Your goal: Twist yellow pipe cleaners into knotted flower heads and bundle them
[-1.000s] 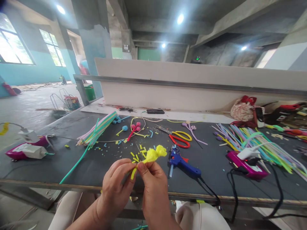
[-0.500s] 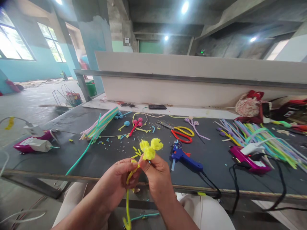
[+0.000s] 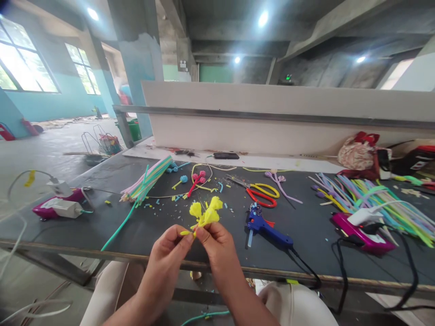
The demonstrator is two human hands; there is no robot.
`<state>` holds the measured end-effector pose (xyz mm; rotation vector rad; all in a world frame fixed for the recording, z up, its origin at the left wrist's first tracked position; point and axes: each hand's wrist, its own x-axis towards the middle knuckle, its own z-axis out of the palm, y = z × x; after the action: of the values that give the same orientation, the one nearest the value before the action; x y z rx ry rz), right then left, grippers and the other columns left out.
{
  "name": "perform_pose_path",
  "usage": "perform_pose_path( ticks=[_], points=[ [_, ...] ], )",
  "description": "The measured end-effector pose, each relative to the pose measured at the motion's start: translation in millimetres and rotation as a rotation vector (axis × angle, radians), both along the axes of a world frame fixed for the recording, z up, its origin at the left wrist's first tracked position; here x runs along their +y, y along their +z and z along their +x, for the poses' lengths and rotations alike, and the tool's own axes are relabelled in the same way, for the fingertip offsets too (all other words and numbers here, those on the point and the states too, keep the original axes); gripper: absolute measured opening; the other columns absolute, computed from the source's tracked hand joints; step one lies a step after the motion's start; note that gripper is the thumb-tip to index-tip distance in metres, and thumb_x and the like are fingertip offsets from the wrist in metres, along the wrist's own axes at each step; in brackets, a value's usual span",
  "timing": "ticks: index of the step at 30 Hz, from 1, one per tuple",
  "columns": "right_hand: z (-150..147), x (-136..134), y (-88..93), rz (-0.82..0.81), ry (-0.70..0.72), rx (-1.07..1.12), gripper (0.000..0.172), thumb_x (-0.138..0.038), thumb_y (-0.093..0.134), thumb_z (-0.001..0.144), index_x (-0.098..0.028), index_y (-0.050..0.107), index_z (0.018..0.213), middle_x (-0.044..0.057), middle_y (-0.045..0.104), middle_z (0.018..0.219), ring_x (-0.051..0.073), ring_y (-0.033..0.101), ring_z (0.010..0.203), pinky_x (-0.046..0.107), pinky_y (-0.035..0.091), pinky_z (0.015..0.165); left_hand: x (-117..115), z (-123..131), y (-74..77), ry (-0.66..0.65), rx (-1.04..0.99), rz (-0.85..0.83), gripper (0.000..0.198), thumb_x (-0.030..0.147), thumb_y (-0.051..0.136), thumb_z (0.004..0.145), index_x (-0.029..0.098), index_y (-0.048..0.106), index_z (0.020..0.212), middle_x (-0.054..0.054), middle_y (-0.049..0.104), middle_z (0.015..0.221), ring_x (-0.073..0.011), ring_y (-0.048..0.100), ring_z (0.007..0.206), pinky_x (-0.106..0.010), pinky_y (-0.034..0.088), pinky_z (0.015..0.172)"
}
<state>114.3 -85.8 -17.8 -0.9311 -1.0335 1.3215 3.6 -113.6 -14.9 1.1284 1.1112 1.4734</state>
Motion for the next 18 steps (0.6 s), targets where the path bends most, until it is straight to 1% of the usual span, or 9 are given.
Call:
perform_pose_path(
  ticks=[2,3,4,6,8,13,15,16,18],
  points=[
    [-3,-5,6.9,-0.052,-0.055,-0.112,0.024,-0.041,0.075,0.062,-0.018,0.070,0.063,0.000,0.061,0.060,0.015,0.049,0.060,0.027,0.039,0.060,0,-3,-4.7,0.134,0.340,0.209,0.019,0.021,0.052,0.082,0.018,0.051,0.063,0.002,0.047,0.058,-0.0112,0.041,0.056,-0.023,0.033,0.055],
    [-5,-8,10.8,-0.079,-0.066,-0.139,0.026,-0.042,0.076,0.061,-0.017,0.069,0.061,0.000,0.060,0.058,0.015,0.048,0.058,0.027,0.039,0.058,0,-5,-6.9,0.176,0.489,0.314,0.018,0.018,0.050,0.082,0.018,0.052,0.064,0.001,0.050,0.060,-0.0127,0.045,0.059,-0.025,0.035,0.058],
    [-6,-11,14.5,-0.102,-0.071,-0.147,0.028,-0.043,0.076,0.059,-0.017,0.068,0.058,0.000,0.060,0.056,0.015,0.047,0.056,0.027,0.039,0.057,1,-7,-8.7,0.206,0.608,0.412,0.017,0.015,0.049,0.082,0.019,0.053,0.066,-0.001,0.054,0.064,-0.0142,0.049,0.063,-0.026,0.037,0.062],
    [-7,-15,19.8,-0.126,-0.083,-0.137,0.028,-0.043,0.076,0.057,-0.017,0.067,0.055,0.000,0.060,0.055,0.015,0.047,0.055,0.028,0.039,0.057,0,-8,-10.8,0.230,0.745,0.554,0.015,0.011,0.048,0.083,0.020,0.055,0.072,-0.004,0.060,0.073,-0.0168,0.054,0.072,-0.029,0.040,0.069],
    [-8,-17,21.5,-0.125,-0.119,-0.121,0.028,-0.043,0.077,0.055,-0.017,0.067,0.054,0.001,0.062,0.055,0.016,0.049,0.056,0.029,0.041,0.058,0,-7,-10.4,0.234,0.776,0.587,0.013,0.010,0.048,0.083,0.020,0.054,0.078,-0.004,0.062,0.077,-0.0171,0.055,0.075,-0.029,0.041,0.071],
    [-6,-14,17.6,-0.052,-0.158,-0.092,0.027,-0.043,0.075,0.057,-0.018,0.069,0.061,0.003,0.065,0.060,0.020,0.054,0.064,0.031,0.044,0.064,-1,-5,-3.6,0.132,0.657,0.498,0.006,0.014,0.050,0.085,0.019,0.054,0.087,-0.004,0.061,0.081,-0.0141,0.055,0.075,-0.024,0.043,0.070],
    [-5,-13,17.2,-0.045,-0.183,-0.133,0.027,-0.043,0.074,0.059,-0.017,0.070,0.062,0.003,0.066,0.061,0.019,0.054,0.064,0.031,0.043,0.064,-1,-6,-0.5,0.105,0.620,0.505,0.007,0.014,0.049,0.085,0.018,0.055,0.085,-0.004,0.061,0.081,-0.0137,0.055,0.076,-0.024,0.042,0.071],
    [-4,-14,17.2,-0.045,-0.201,-0.167,0.026,-0.043,0.074,0.059,-0.017,0.069,0.062,0.003,0.065,0.060,0.019,0.053,0.063,0.030,0.043,0.062,0,-7,1.2,0.098,0.607,0.492,0.008,0.015,0.049,0.086,0.018,0.055,0.082,-0.003,0.060,0.079,-0.0132,0.054,0.074,-0.023,0.041,0.069],
    [-4,-14,16.8,-0.033,-0.228,-0.242,0.026,-0.043,0.073,0.060,-0.017,0.068,0.060,0.002,0.062,0.057,0.018,0.051,0.060,0.030,0.042,0.060,1,-8,5.3,0.086,0.560,0.381,0.013,0.019,0.048,0.085,0.018,0.054,0.074,0.000,0.055,0.068,-0.0114,0.048,0.063,-0.022,0.038,0.060]
  ],
)
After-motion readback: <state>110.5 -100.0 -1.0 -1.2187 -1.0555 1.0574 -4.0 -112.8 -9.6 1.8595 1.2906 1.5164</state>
